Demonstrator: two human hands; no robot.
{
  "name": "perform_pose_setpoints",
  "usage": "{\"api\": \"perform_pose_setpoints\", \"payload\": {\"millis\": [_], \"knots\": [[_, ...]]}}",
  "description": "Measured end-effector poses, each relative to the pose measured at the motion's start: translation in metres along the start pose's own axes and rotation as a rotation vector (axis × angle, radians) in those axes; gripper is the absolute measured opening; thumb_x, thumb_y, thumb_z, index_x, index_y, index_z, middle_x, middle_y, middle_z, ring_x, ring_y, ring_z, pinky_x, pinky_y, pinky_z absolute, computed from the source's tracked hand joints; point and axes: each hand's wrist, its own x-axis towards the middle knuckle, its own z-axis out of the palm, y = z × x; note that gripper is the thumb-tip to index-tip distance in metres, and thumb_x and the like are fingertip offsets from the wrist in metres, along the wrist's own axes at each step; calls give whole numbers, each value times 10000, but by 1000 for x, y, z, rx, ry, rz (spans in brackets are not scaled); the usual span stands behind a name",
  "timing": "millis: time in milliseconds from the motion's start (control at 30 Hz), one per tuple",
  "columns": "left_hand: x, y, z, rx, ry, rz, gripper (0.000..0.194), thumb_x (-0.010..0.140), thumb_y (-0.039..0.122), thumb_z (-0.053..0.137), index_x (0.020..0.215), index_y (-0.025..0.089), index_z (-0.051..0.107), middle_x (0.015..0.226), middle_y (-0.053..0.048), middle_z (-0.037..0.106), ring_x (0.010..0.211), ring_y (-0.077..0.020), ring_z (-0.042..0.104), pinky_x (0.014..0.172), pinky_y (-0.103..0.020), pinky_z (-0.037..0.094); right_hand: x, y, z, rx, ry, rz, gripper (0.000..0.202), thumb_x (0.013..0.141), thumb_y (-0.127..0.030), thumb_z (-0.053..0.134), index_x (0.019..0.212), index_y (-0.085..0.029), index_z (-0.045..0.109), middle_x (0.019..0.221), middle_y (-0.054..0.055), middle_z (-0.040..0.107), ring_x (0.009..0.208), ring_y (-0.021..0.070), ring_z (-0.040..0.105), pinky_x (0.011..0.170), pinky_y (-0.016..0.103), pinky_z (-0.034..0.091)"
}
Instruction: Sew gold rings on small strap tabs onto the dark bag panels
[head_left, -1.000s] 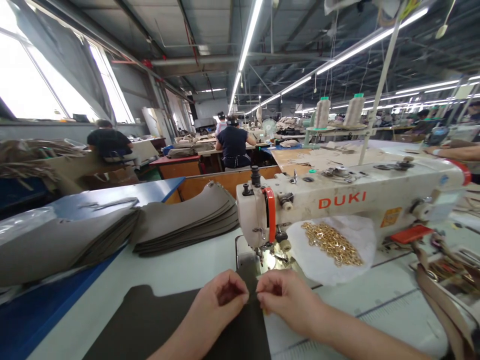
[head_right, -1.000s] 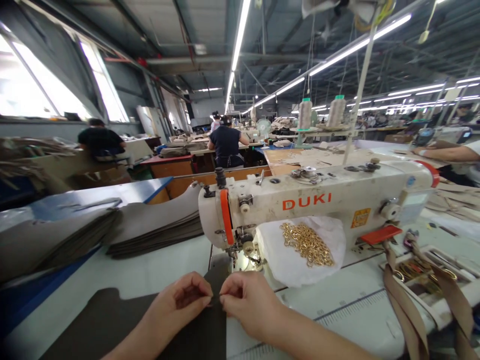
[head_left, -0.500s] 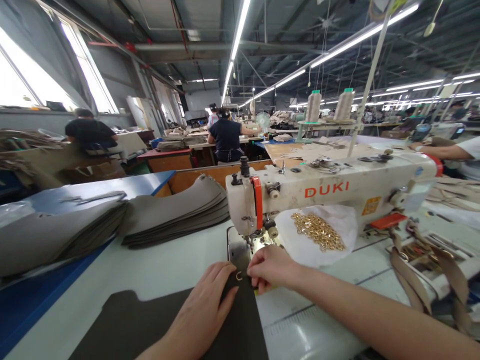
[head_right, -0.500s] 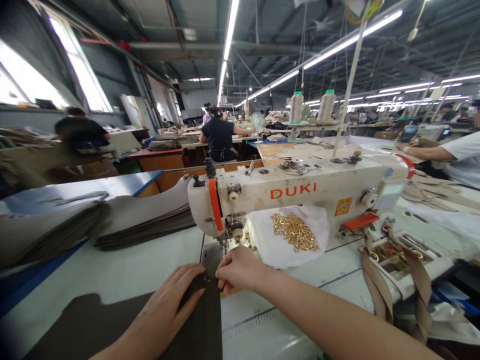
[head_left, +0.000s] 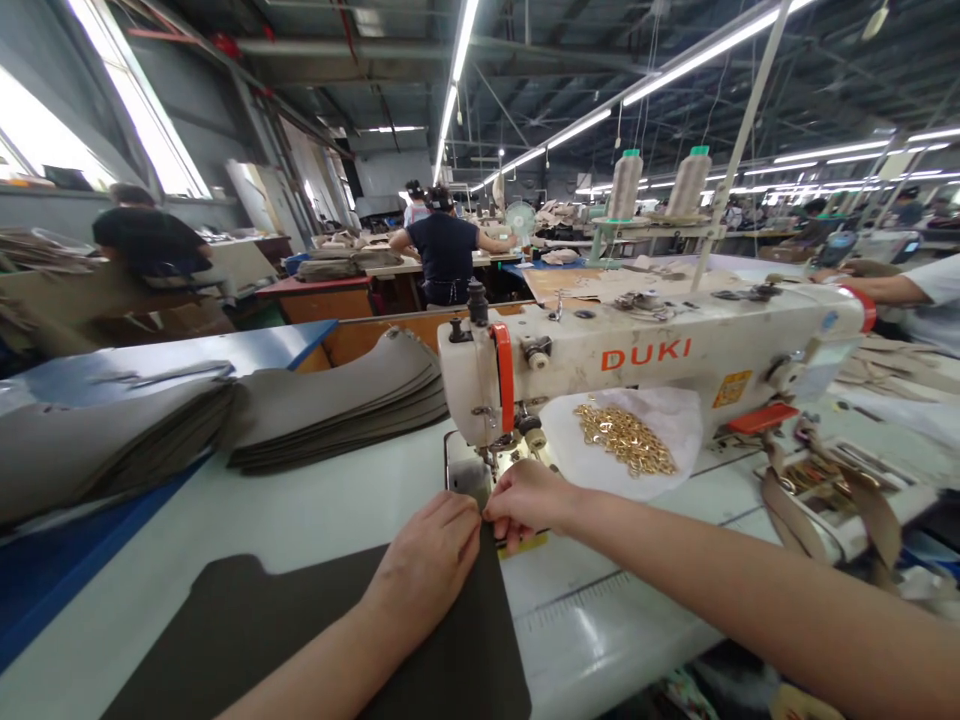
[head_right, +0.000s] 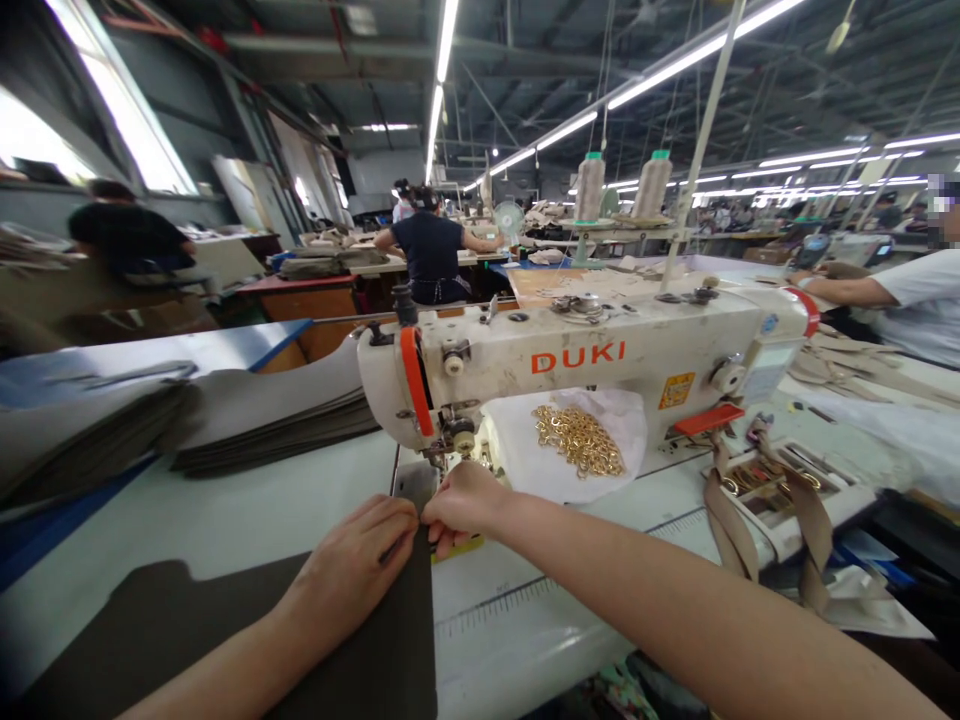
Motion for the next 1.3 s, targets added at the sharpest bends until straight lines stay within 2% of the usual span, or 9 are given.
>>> {"api": "perform_pose_setpoints", "payload": {"millis": [167, 300, 400, 567, 700, 833, 933, 1100, 1300], "knots": [[1, -1, 1, -45, -24, -31, 227, 867, 107, 397, 734, 179, 566, 734, -42, 616, 717, -182, 575, 683, -298, 508, 4, 8, 1, -168, 53, -127, 213, 751, -99, 548, 550, -163, 575, 454, -28, 595, 368, 95, 558, 404, 173, 417], [2, 0, -1, -94, -19, -65, 216, 859, 107, 409, 731, 181, 568, 735, -43, 622, 718, -181, 578, 689, -302, 508, -18, 19, -1, -354, 176, -308, 175, 796, -98, 508, 693, -167, 631, 620, 5, 647, 580, 144, 622, 583, 239, 460], [2, 1, -1, -116, -2, -89, 209, 846, 101, 423, 715, 193, 559, 733, -33, 620, 725, -177, 580, 700, -299, 506, -46, 34, -6, -524, 170, -515, 140, 811, -101, 544, 768, -181, 650, 841, 43, 663, 838, 195, 591, 764, 299, 428], [2, 3, -1, -118, 4, -112, 211, 834, 89, 419, 702, 195, 544, 740, -33, 619, 732, -178, 577, 708, -306, 504, -75, 49, -15, -1149, 65, -1009, 192, 906, -169, 523, 1082, -139, 594, 907, 67, 630, 865, 208, 527, 754, 314, 429], [2, 3, -3, -132, -5, -109, 207, 833, 85, 423, 712, 197, 549, 747, -33, 626, 741, -177, 579, 706, -302, 505, -70, 48, -9, -1215, 134, -1041, 178, 900, -186, 537, 1068, -151, 580, 990, 60, 622, 928, 210, 520, 815, 334, 422], [4, 2, -5, -115, -47, -109, 215, 840, 97, 428, 699, 203, 551, 729, -26, 624, 723, -173, 582, 682, -289, 507, -56, 47, 5, -1096, 245, -1043, 145, 908, -280, 521, 843, -179, 601, 839, 34, 619, 863, 196, 521, 828, 321, 431], [4, 1, -4, -76, -71, -99, 214, 836, 97, 440, 682, 204, 545, 705, -21, 618, 698, -176, 578, 657, -287, 508, -47, 49, 13, -1007, 310, -1039, 106, 893, -234, 527, 849, -164, 594, 863, 50, 627, 888, 196, 520, 862, 319, 430], [-1, -2, 3, -45, -9, -37, 241, 875, 80, 386, 755, 202, 555, 731, -22, 615, 702, -171, 575, 666, -282, 509, -38, 57, 17, -982, 216, -1074, 127, 932, -177, 478, 906, -166, 601, 929, 48, 661, 896, 170, 556, 868, 282, 435], [-2, -6, 2, 14, 46, 34, 271, 905, 72, 349, 783, 194, 558, 737, -23, 614, 695, -173, 573, 672, -294, 512, -36, 62, 17, -916, 218, -1074, 165, 939, -164, 454, 951, -170, 618, 998, 70, 671, 967, 170, 571, 875, 293, 442]]}}
